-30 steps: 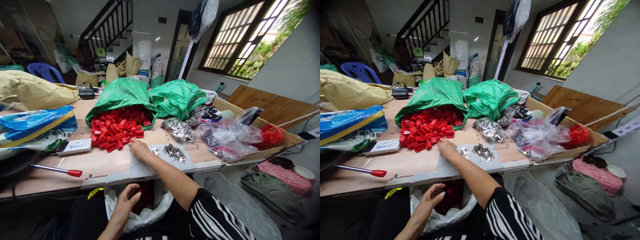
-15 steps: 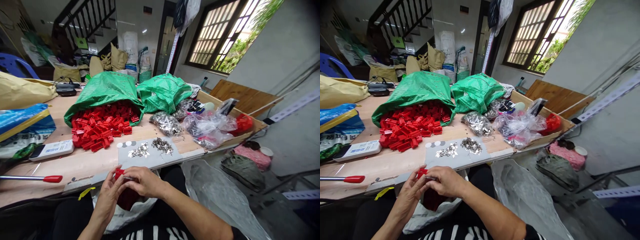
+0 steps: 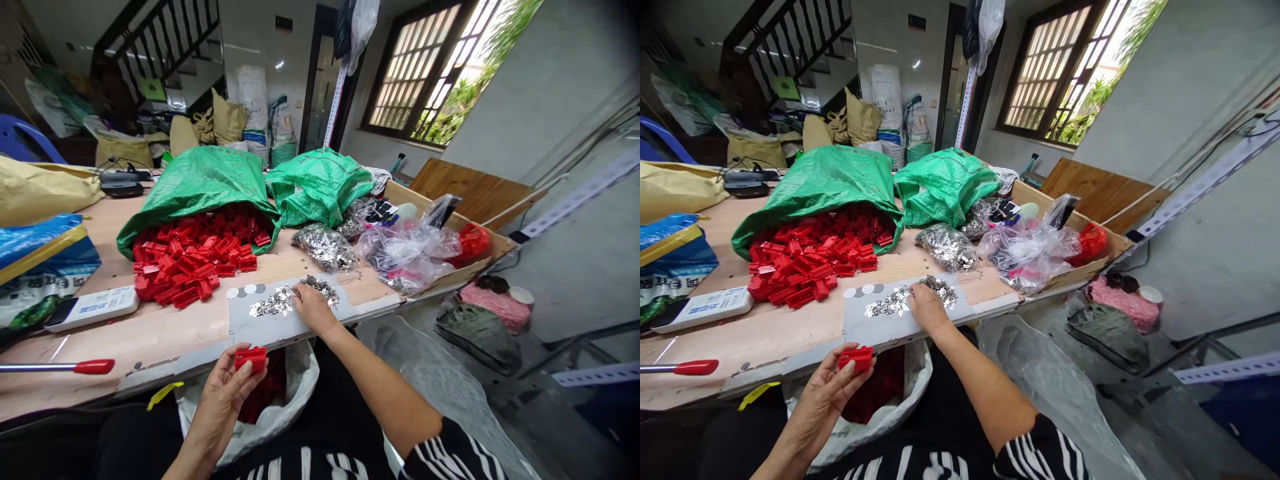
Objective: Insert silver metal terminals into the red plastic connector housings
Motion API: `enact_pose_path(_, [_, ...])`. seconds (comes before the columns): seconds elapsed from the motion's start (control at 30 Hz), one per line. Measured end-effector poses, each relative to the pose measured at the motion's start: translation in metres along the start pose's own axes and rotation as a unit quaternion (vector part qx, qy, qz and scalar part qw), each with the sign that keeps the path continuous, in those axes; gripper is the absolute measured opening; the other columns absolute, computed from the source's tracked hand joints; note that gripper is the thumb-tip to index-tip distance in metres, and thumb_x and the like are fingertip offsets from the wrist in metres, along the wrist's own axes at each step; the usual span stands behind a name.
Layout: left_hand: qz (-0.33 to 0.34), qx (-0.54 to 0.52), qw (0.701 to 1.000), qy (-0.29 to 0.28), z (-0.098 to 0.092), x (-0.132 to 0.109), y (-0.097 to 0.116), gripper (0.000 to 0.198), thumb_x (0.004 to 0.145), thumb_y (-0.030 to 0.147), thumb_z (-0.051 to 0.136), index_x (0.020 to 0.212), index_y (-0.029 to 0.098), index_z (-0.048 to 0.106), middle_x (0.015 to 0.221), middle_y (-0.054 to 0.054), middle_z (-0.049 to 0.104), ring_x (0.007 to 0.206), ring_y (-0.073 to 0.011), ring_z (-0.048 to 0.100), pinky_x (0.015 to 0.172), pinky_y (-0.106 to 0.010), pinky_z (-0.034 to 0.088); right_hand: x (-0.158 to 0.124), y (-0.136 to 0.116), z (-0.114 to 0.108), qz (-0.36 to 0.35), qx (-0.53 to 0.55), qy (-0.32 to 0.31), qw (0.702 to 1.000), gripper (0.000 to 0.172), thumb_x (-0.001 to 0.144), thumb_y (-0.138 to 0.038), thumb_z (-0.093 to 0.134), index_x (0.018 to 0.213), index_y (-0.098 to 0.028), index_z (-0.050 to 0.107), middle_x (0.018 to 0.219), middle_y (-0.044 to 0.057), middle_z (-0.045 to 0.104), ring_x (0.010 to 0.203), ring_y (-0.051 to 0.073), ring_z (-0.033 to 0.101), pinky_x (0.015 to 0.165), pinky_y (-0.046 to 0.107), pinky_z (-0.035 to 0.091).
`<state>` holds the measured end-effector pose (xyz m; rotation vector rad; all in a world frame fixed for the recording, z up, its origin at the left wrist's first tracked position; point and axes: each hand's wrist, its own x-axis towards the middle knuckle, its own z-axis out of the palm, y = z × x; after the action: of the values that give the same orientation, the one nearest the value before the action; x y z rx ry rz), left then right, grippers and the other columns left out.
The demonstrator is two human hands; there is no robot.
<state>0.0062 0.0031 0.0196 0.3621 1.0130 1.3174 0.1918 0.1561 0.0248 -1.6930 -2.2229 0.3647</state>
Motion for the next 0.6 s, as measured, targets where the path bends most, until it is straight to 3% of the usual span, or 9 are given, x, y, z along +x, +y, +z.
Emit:
enact_pose_path(0.27, [0.038, 0.031, 0.999, 0.004, -0.004, 0.001, 0.0, 0.042, 0.059, 0.029, 0.084, 0.094, 0.015, 0.064, 0.087, -0.007, 0.074, 0.079, -0.0171, 0.07, 0.078, -0.026, 0.057, 0.024, -0.012, 0.006, 0.028, -0.082, -0.016, 0.996, 0.016, 0.092, -0.022, 0.05, 0.102, -0.016, 0.061, 0.099, 0.012, 0.067, 0.094, 0.022, 0.062, 0.081, 0.03, 0.043])
enact_pose_path(0.6, [0.066, 0.065, 0.996, 0.003, -0.01, 0.007, -0.003, 0.042, 0.059, 0.026, 0.084, 0.096, 0.016, 0.067, 0.093, -0.005, 0.075, 0.083, -0.0169, 0.07, 0.077, -0.023, 0.056, 0.008, -0.004, -0.007, 0.013, -0.105, -0.016, 0.994, 0.016, 0.092, -0.023, 0.048, 0.1, -0.02, 0.062, 0.101, 0.008, 0.067, 0.093, 0.019, 0.062, 0.077, 0.026, 0.042])
